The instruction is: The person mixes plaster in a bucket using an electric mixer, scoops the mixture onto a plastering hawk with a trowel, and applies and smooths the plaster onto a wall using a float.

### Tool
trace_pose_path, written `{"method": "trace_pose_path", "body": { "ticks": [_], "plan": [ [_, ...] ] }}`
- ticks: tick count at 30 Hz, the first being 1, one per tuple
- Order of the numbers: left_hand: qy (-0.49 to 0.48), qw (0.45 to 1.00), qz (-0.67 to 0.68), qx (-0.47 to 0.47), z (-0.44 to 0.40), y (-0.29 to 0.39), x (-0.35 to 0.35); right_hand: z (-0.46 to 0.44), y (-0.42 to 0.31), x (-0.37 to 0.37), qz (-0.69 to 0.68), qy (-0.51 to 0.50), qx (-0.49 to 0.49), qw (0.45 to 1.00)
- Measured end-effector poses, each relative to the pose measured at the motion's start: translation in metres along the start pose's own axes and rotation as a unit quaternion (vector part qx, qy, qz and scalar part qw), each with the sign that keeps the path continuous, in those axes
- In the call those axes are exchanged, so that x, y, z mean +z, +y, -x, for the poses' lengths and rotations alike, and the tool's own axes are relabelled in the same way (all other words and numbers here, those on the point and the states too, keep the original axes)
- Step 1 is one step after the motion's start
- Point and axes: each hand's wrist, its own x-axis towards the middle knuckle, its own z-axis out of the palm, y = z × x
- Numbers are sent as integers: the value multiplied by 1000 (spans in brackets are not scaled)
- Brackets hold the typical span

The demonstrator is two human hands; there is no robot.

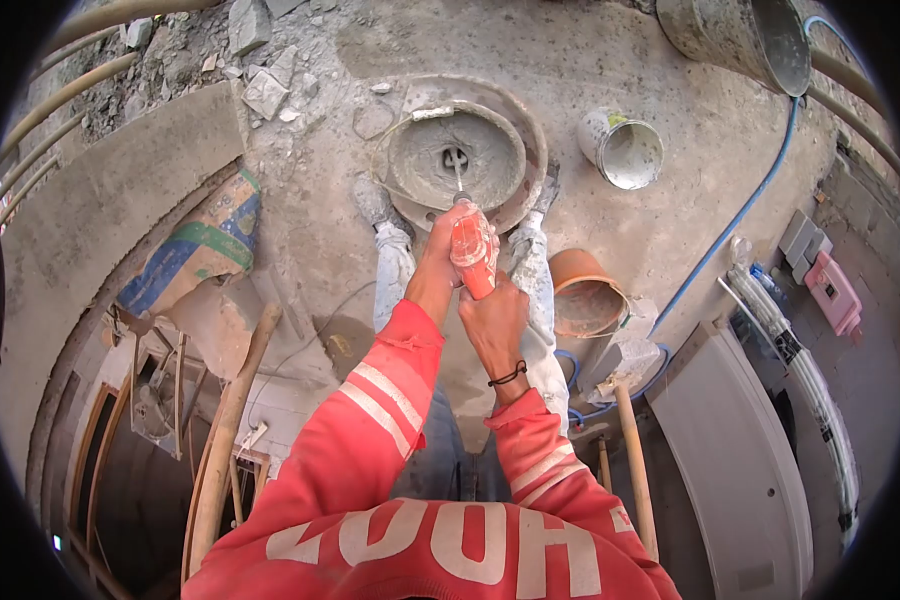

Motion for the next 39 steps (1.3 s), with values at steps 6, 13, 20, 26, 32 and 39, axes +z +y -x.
{"method": "trace_pose_path", "body": {
  "ticks": [6,13,20,26,32,39],
  "plan": [
    [-36,999,-9,-2,-24,-2,15,-14,8,-11,25,32,-19,999],
    [-39,999,-33,-4,-14,3,26,-17,2,-12,4,19,-22,1000],
    [-40,999,-18,-1,-18,-13,9,-5,6,-14,2,5,9,1000],
    [-23,1000,-8,-19,-8,-20,-3,8,21,-4,-12,12,-7,1000],
    [-33,999,-12,-7,-14,-17,-12,11,19,5,-8,36,-3,999],
    [-19,999,-29,3,-14,-6,-2,1,15,1,-6,28,-13,1000]
  ]
}}
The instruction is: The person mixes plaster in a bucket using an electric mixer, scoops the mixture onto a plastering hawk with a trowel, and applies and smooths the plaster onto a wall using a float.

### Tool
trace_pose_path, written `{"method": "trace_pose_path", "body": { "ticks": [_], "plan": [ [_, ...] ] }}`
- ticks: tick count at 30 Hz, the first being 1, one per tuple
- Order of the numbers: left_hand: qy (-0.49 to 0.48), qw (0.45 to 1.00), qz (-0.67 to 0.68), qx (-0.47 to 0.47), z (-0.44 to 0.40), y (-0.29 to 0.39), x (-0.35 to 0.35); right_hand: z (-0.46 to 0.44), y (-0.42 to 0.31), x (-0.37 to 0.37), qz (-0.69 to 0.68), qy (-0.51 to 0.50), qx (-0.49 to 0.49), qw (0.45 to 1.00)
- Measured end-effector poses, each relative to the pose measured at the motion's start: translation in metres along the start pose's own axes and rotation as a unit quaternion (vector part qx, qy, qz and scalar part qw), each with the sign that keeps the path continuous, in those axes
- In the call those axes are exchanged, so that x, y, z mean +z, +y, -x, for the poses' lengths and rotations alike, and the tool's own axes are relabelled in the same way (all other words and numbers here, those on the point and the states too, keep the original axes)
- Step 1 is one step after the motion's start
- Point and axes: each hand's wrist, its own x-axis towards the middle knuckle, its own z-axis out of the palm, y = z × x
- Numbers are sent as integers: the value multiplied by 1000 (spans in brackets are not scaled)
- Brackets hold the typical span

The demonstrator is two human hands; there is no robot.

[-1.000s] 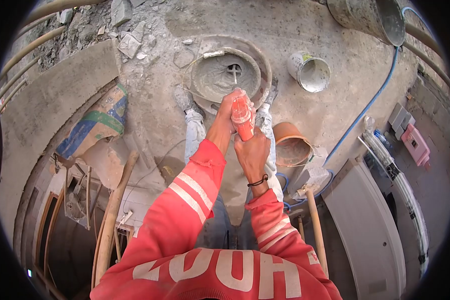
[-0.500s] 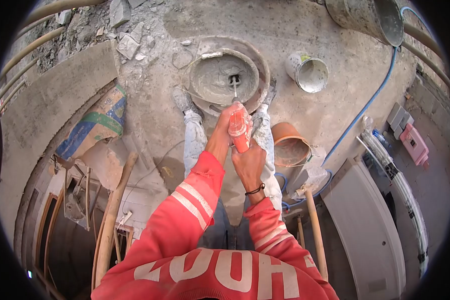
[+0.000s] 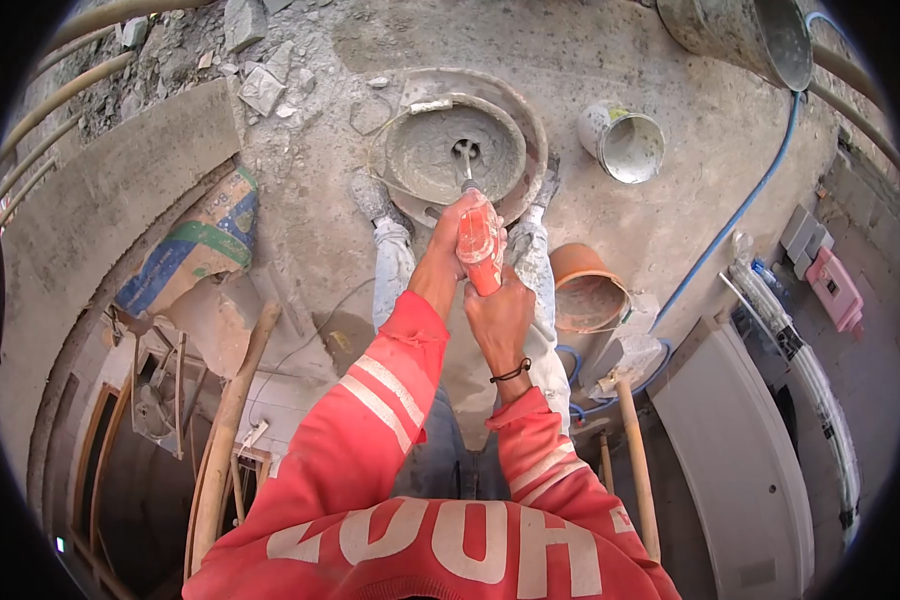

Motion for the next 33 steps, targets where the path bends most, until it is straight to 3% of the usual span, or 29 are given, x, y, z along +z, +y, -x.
{"method": "trace_pose_path", "body": {
  "ticks": [11,22,33],
  "plan": [
    [-27,999,22,22,20,31,-12,0,-26,18,1,-35,-5,999],
    [-14,997,78,7,34,15,-32,14,-23,15,35,-83,5,996],
    [-21,999,14,-20,4,-3,17,-5,-1,-10,65,25,-10,998]
  ]
}}
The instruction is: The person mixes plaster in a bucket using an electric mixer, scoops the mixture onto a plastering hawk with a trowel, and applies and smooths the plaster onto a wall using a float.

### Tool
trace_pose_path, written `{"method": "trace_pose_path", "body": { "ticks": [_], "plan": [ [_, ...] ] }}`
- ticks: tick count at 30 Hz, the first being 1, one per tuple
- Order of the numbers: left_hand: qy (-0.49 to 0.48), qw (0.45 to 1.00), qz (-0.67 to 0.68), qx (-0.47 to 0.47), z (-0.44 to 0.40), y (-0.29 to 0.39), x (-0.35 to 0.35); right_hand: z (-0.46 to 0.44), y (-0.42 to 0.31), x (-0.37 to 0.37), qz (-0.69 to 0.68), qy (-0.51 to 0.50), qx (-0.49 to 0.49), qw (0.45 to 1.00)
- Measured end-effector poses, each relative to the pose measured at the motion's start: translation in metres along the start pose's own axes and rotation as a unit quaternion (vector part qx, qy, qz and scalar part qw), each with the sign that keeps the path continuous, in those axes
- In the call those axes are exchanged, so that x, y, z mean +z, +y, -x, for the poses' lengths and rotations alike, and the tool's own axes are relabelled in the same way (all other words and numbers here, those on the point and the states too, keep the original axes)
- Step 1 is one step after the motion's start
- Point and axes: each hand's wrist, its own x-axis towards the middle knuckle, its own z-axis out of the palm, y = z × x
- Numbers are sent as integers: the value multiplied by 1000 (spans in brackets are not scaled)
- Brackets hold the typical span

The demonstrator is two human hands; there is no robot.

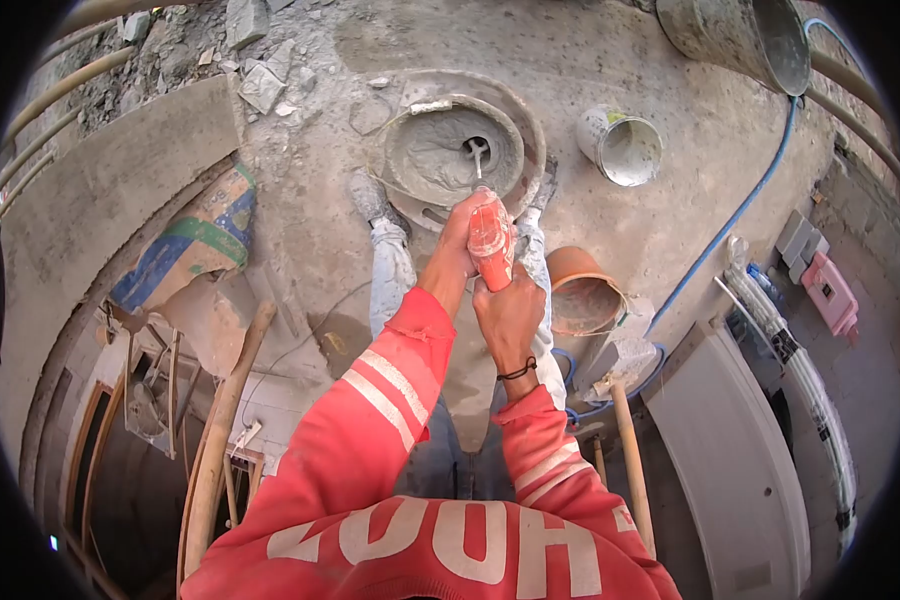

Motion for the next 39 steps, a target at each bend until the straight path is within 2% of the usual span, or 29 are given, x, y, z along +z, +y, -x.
{"method": "trace_pose_path", "body": {
  "ticks": [13,17,23,25,30,34,37,39],
  "plan": [
    [-21,997,26,64,26,40,-21,3,-36,16,-42,-65,-26,997],
    [5,996,45,75,35,42,-20,2,-37,20,-29,-60,-42,997],
    [-2,995,51,85,15,37,-32,-3,-32,16,2,-56,-51,997],
    [-6,996,46,78,18,39,-17,-8,-30,13,-3,-45,-50,998],
    [26,997,15,74,10,33,6,-20,-22,11,-33,-22,-25,999],
    [-5,998,-1,55,-6,22,3,-15,-19,5,-68,6,-14,998],
    [18,999,-31,34,-10,8,1,-9,0,11,-49,3,10,999],
    [40,997,-41,45,-10,-3,0,-4,7,13,-90,7,20,996]
  ]
}}
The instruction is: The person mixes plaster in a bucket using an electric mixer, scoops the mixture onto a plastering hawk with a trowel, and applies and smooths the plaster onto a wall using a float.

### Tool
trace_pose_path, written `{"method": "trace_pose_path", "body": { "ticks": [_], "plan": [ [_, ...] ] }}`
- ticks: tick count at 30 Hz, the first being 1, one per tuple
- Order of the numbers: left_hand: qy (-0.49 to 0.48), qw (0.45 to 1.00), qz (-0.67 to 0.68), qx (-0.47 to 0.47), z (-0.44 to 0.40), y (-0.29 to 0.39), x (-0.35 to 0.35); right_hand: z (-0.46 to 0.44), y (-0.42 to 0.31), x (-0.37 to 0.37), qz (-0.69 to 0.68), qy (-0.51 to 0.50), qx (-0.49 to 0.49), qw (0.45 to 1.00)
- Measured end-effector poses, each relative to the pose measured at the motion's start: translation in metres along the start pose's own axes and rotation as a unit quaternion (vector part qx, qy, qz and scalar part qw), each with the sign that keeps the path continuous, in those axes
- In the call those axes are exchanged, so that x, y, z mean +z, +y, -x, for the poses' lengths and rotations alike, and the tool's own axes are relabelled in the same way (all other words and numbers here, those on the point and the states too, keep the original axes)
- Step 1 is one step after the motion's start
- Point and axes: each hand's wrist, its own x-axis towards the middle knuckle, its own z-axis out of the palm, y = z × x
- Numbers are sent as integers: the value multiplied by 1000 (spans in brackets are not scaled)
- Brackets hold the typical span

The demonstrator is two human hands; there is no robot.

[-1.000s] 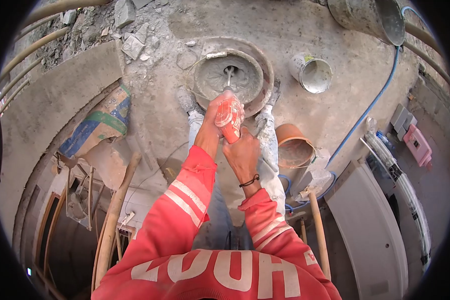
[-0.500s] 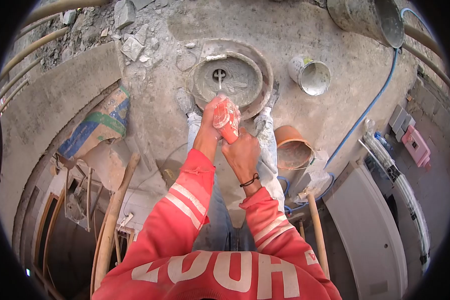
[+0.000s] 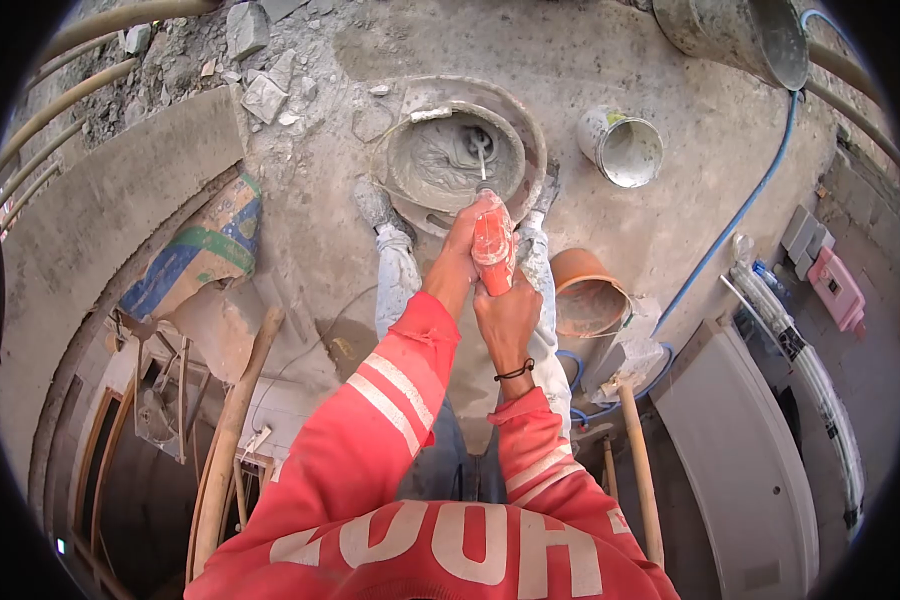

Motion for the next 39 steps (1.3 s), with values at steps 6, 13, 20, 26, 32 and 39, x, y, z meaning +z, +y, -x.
{"method": "trace_pose_path", "body": {
  "ticks": [6,13,20,26,32,39],
  "plan": [
    [22,999,11,-33,14,-16,-22,26,9,4,-17,-29,38,999],
    [25,999,13,-27,29,-2,-43,41,-5,15,10,-60,51,997],
    [9,999,44,15,29,5,-51,34,-9,15,16,-73,19,997],
    [19,999,38,23,36,16,-46,28,-10,23,-4,-74,-4,997],
    [26,999,17,27,31,21,-36,21,-23,17,-39,-70,15,997],
    [58,998,12,17,16,4,-33,20,-5,9,-41,-84,21,995]
  ]
}}
